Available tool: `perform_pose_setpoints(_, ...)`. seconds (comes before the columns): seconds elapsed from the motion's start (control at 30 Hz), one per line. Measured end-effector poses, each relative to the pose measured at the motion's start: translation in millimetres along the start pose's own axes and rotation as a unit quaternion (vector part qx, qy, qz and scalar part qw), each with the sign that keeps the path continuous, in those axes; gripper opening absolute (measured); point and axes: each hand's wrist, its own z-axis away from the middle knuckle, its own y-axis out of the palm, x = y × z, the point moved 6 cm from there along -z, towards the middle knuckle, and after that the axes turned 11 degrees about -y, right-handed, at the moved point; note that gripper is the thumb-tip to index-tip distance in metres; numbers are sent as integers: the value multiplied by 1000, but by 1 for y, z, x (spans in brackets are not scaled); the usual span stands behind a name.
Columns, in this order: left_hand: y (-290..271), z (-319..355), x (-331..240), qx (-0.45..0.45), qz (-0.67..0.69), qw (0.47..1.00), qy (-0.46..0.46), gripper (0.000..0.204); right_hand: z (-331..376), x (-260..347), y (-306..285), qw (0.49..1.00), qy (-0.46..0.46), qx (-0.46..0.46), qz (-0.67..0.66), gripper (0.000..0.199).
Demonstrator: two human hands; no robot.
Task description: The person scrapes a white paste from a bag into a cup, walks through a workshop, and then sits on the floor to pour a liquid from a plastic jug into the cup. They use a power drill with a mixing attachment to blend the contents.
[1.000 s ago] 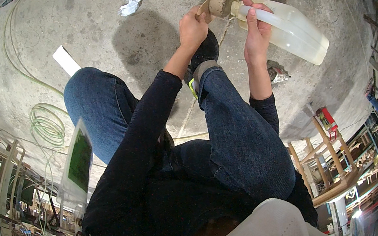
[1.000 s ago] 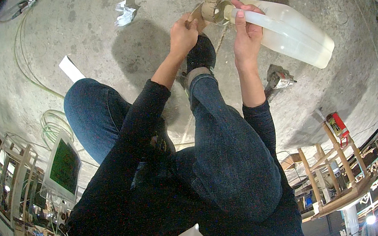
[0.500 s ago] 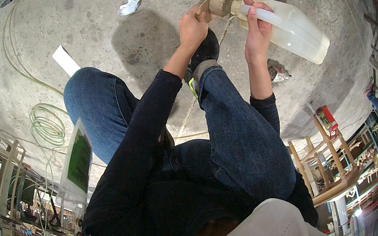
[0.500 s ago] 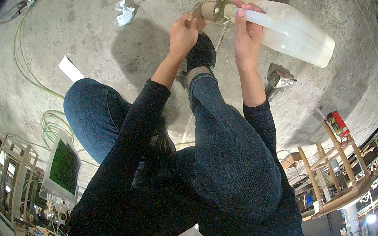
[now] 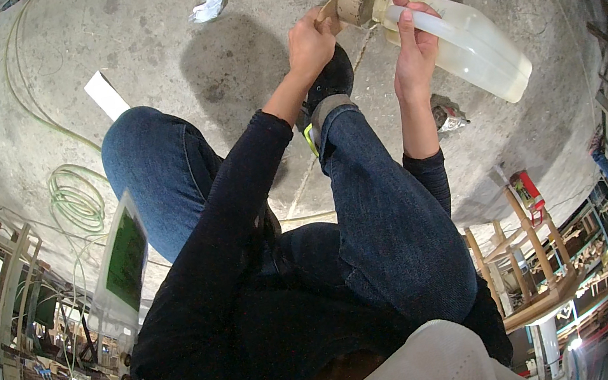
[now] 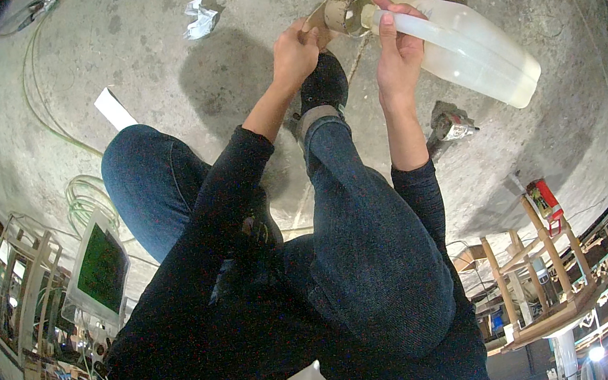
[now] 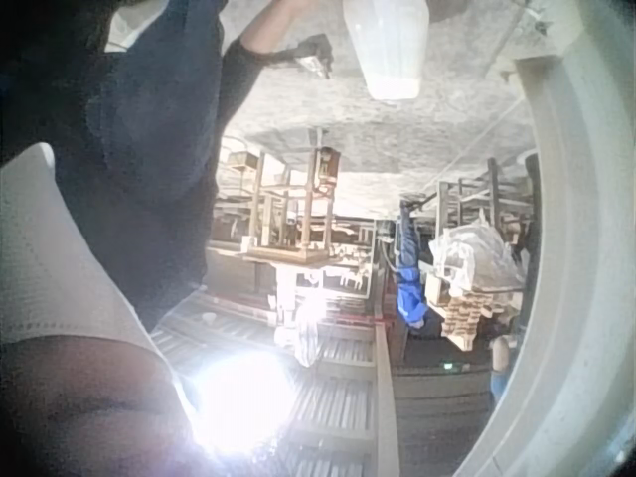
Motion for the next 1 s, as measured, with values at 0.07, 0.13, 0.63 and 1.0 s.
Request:
perform_pose_setpoints(0.07, 0, 0, 0, -1, -6, 1000, 3, 23, 0, -1, -1, 1000, 2, -2, 1, 18)
perform_pose_setpoints(0.13, 0, -1, 2, 2, -5, 1000, 2, 23, 0, -2, -1, 1000, 2, -3, 0, 17)
perform_pose_setpoints(0.63, 2, -1, 5, 9, -22, 1000, -17, 25, 1, -1, 0, 999, 30, -4, 11, 26)
perform_pose_setpoints(1.0, 1, -4, 5, 17, -35, 999, -14, 28, 29, 42, -11, 974, 222, 38, 11, 49)
